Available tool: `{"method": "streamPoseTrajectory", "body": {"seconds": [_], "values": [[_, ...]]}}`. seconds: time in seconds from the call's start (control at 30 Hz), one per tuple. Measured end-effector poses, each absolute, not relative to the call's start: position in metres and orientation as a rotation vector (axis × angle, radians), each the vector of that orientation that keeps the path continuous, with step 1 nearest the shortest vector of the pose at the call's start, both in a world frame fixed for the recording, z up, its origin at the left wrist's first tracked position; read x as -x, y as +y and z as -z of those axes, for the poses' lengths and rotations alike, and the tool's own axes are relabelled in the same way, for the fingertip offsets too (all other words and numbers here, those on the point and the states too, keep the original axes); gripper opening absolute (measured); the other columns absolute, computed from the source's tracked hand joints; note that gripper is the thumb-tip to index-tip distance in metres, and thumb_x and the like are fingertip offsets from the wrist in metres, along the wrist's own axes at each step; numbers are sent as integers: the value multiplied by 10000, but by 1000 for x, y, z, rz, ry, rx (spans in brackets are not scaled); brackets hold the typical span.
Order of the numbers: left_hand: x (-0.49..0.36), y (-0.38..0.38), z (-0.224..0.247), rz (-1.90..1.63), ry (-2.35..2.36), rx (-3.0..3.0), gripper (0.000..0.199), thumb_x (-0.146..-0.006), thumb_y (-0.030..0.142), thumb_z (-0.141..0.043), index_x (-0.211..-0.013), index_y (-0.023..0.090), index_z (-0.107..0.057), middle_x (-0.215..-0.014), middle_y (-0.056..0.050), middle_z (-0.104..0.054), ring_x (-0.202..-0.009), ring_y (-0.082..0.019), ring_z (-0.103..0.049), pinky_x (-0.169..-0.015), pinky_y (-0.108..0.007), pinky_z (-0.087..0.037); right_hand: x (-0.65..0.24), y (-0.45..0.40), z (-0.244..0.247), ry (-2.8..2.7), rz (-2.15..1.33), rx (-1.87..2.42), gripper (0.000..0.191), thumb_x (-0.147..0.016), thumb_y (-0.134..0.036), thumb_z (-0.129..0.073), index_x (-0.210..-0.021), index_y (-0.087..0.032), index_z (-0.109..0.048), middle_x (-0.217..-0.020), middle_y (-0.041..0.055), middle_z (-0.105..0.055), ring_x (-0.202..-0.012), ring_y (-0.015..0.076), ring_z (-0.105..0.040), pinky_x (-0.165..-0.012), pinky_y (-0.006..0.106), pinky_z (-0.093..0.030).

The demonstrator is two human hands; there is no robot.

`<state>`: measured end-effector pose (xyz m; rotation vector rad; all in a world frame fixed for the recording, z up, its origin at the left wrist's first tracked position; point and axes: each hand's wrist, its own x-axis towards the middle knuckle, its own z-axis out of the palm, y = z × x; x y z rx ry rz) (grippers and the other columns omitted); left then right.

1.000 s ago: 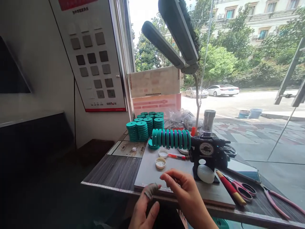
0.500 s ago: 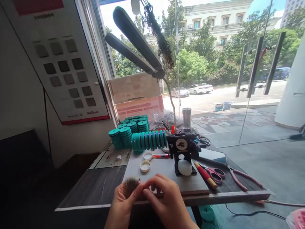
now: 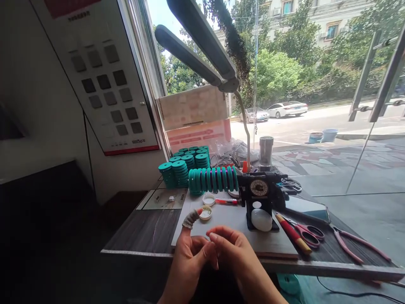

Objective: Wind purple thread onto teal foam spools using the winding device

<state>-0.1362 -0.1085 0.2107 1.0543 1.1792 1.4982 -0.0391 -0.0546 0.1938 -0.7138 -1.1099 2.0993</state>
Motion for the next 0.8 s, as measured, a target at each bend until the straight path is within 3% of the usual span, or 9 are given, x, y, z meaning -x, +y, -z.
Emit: {"method": "streamPoseTrajectory", "body": {"seconds": [0.1,0.23,0.33,0.4,0.5,0.6,0.8], "values": [[139,-111,-212,-1459,1189,-1047,767,-733,366,-598,-1321,148,-157,-499,56,-506,-489,-74,-464,-569,-196,-393,39,-53,-195,-1283,-1992,717,415,-614,-512,-641,-703,-129,-509,-499,-37,-471,-442,34,-426,-499,164,-339],[153,-109,-212,-1245,1201,-1007,443,-724,340,-589,-1098,133,-472,-564,52,-458,-486,-38,-384,-504,-162,-313,27,-44,-205,-1763,-1407,781,331,-671,-462,-603,-672,-132,-577,-639,-6,-523,-617,54,-472,-609,167,-370],[164,-104,-213,-1165,1243,-1120,273,-689,274,-608,-924,139,-576,-721,13,-523,-671,-60,-453,-641,-169,-358,16,-36,-221,-2205,-965,842,241,-749,-361,-533,-665,-147,-604,-649,-2,-527,-618,46,-444,-603,159,-336],[169,-101,-215,-1112,1320,-1255,200,-679,250,-601,-849,144,-595,-741,10,-533,-732,-77,-462,-695,-186,-349,13,-31,-234,-2451,-746,870,206,-778,-262,-488,-649,-154,-606,-667,0,-548,-613,41,-440,-598,159,-313],[171,-96,-219,-994,1499,-1384,133,-672,249,-578,-756,146,-591,-582,47,-398,-580,-57,-345,-547,-196,-251,16,-25,-250,-2762,-430,832,213,-772,-155,-454,-633,-166,-616,-695,9,-580,-641,57,-461,-602,173,-294],[170,-93,-223,-963,1553,-1464,105,-657,241,-573,-704,147,-570,-554,56,-307,-543,-52,-260,-509,-215,-175,25,-19,-258,-3007,-166,704,173,-728,-126,-479,-686,-180,-637,-732,23,-609,-711,105,-519,-646,210,-320],[170,-89,-218,-1010,1614,-1423,220,-655,322,-600,-590,136,-502,-528,56,-324,-516,-46,-246,-495,-215,-162,44,-24,-264,-3196,84,770,207,-670,-92,-515,-791,-162,-668,-837,75,-637,-832,191,-580,-723,277,-377]]}}
